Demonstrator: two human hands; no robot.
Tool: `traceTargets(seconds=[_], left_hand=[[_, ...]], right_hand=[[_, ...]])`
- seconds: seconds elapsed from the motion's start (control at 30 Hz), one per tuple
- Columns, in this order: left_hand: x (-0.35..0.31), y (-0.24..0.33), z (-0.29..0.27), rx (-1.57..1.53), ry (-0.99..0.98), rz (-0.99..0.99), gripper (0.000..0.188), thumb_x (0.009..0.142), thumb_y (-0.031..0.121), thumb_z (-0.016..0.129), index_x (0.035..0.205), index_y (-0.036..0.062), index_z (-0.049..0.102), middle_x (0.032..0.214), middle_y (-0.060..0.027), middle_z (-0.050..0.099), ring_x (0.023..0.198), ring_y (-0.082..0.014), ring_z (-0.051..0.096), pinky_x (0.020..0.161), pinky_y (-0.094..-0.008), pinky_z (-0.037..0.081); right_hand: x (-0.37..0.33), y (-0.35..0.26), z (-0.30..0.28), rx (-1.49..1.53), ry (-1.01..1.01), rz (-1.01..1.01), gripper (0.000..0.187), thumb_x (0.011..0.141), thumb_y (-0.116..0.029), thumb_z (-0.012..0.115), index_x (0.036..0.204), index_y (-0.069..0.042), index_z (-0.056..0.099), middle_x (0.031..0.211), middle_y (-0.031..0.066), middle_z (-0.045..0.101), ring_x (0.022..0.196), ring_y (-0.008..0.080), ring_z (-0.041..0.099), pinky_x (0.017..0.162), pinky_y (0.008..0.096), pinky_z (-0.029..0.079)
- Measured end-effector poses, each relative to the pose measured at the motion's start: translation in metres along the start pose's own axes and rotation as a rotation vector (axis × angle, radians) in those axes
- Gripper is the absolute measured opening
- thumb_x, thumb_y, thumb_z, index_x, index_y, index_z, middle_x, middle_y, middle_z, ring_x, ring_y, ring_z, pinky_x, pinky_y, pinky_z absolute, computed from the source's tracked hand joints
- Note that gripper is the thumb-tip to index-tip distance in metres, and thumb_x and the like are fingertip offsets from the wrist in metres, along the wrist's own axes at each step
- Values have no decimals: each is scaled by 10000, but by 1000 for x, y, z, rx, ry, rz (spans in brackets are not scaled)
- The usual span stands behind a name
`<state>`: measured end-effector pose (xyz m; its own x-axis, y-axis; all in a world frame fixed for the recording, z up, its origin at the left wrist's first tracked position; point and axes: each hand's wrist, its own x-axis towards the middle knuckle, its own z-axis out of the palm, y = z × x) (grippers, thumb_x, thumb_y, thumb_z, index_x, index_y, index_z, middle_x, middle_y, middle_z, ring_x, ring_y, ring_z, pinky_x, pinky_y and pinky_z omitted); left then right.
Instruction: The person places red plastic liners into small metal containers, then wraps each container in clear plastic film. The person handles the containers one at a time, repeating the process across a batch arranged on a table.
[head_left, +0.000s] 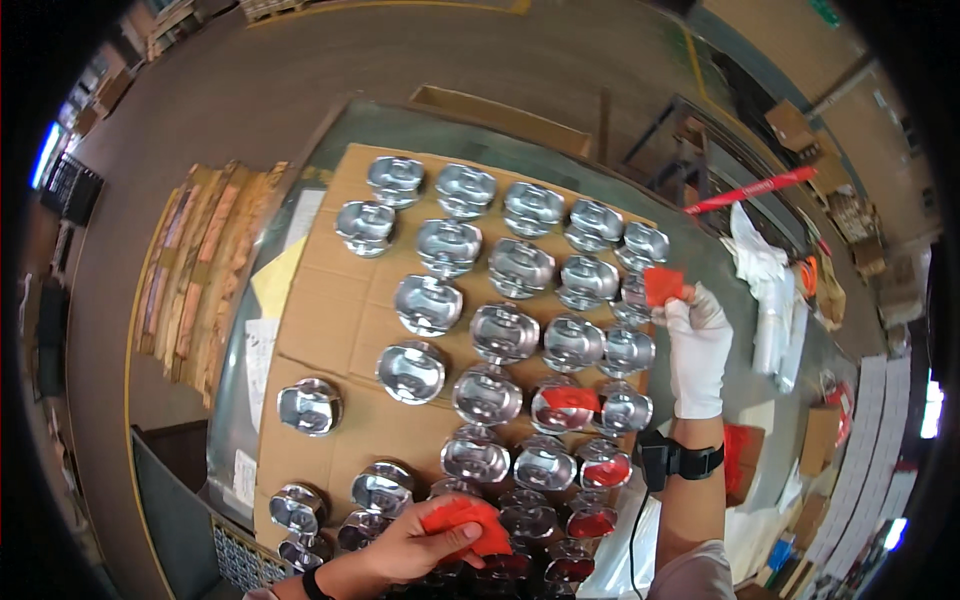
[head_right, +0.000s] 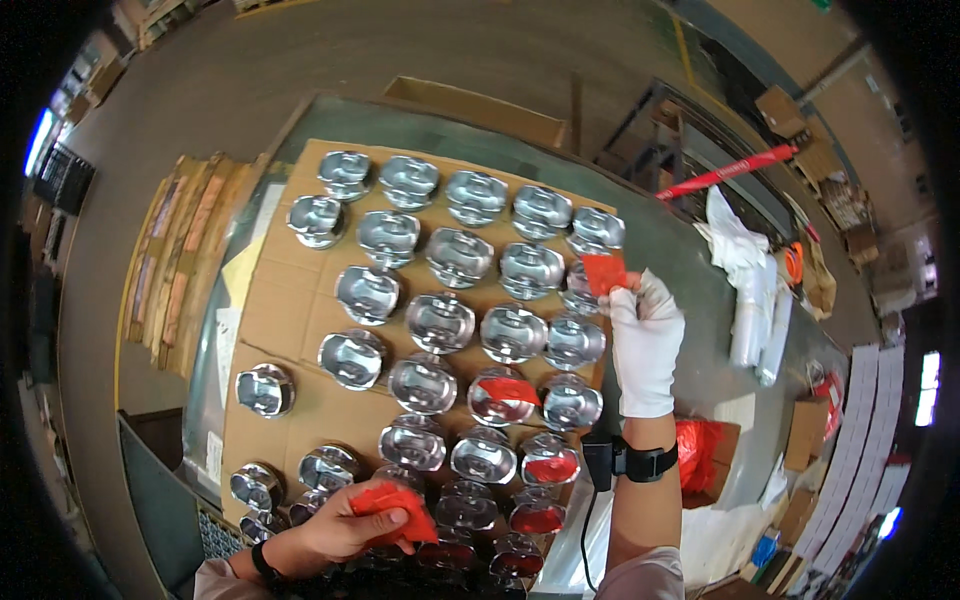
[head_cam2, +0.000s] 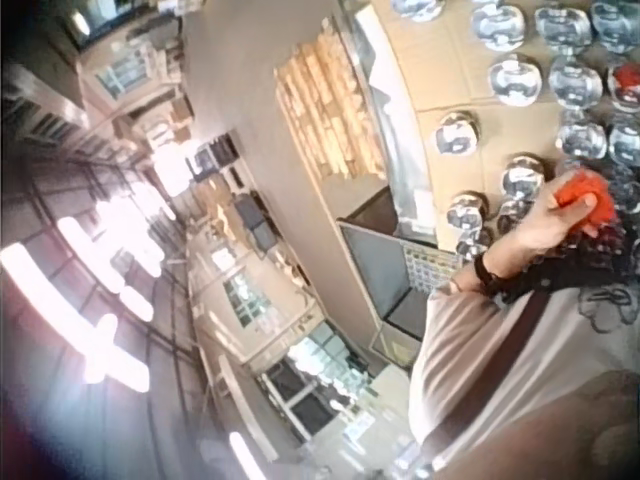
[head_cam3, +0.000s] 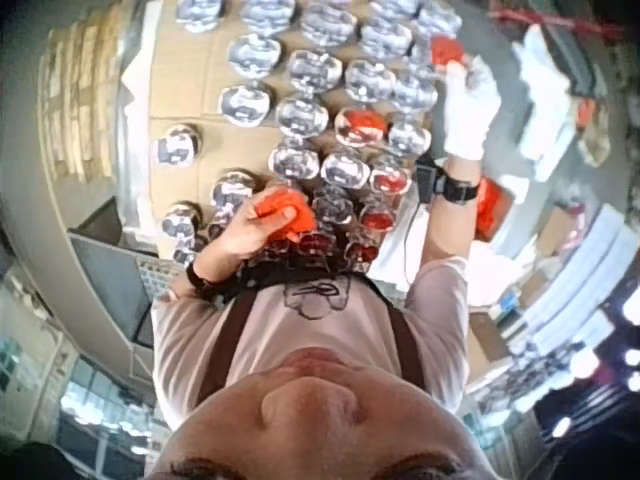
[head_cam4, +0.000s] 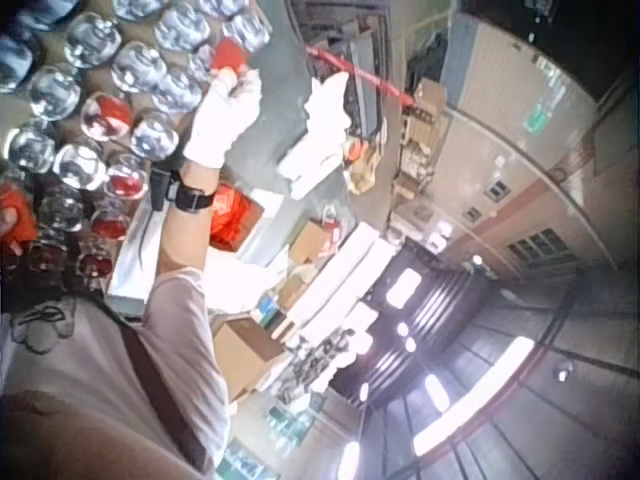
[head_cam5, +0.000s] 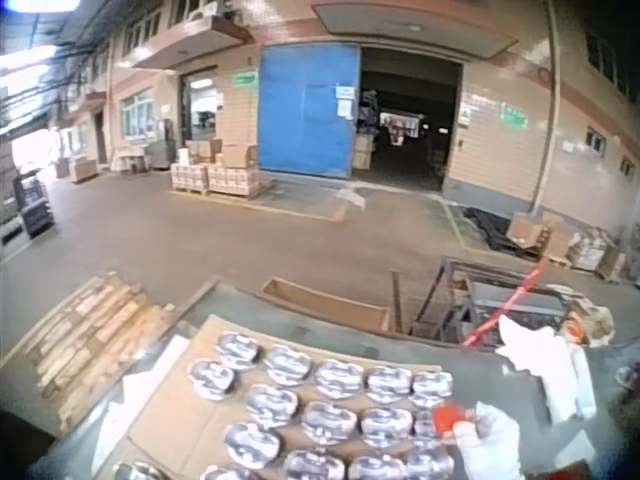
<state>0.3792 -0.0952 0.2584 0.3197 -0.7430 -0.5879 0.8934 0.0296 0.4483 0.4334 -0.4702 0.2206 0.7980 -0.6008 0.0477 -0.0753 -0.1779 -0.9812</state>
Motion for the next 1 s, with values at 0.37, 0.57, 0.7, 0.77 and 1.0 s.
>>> traceTargets(seconds=[0.37, 0.57, 0.7, 0.77, 1.0], left_hand=[[-9, -12, -9, -61, -18, 15, 305, 972, 166, 564, 1244, 37, 513, 1119, -71, 602, 1001, -159, 609, 775, -295, 568], [-4, -12, -7, -78, -31, -14, 318, 974, 184, 563, 1250, 36, 509, 1116, -70, 608, 1008, -166, 614, 788, -298, 565], [-6, -4, -6, -46, -24, -37, 329, 973, 185, 565, 1261, 39, 500, 1127, -75, 611, 1017, -168, 615, 798, -301, 563], [-4, -3, -9, -59, -40, -26, 332, 973, 184, 565, 1265, 40, 497, 1132, -77, 613, 1022, -169, 615, 802, -303, 562], [-19, -14, -10, -156, -31, 70, 324, 976, 183, 559, 1262, 43, 497, 1120, -75, 620, 1013, -167, 620, 799, -293, 559]], right_hand=[[-1, 30, 18, -53, -28, 47, 166, 930, 13, 521, 1091, -5, 557, 894, 28, 614, 698, 61, 537, 679, 207, 470], [0, 28, 15, -50, -35, 52, 168, 932, 8, 527, 1095, -17, 560, 907, 28, 620, 697, 66, 552, 677, 219, 489], [6, 10, 12, -77, -68, 154, 152, 919, 6, 549, 1068, -10, 577, 868, 36, 642, 668, 74, 585, 630, 214, 495], [11, -30, 25, -119, -88, 149, 138, 899, -7, 578, 1034, 13, 598, 828, 45, 652, 657, 79, 601, 606, 199, 486], [55, -155, 226, -717, -374, -607, 206, 810, -212, 620, 940, -64, 681, 892, 163, 687, 864, 310, 674, 798, 410, 517]])
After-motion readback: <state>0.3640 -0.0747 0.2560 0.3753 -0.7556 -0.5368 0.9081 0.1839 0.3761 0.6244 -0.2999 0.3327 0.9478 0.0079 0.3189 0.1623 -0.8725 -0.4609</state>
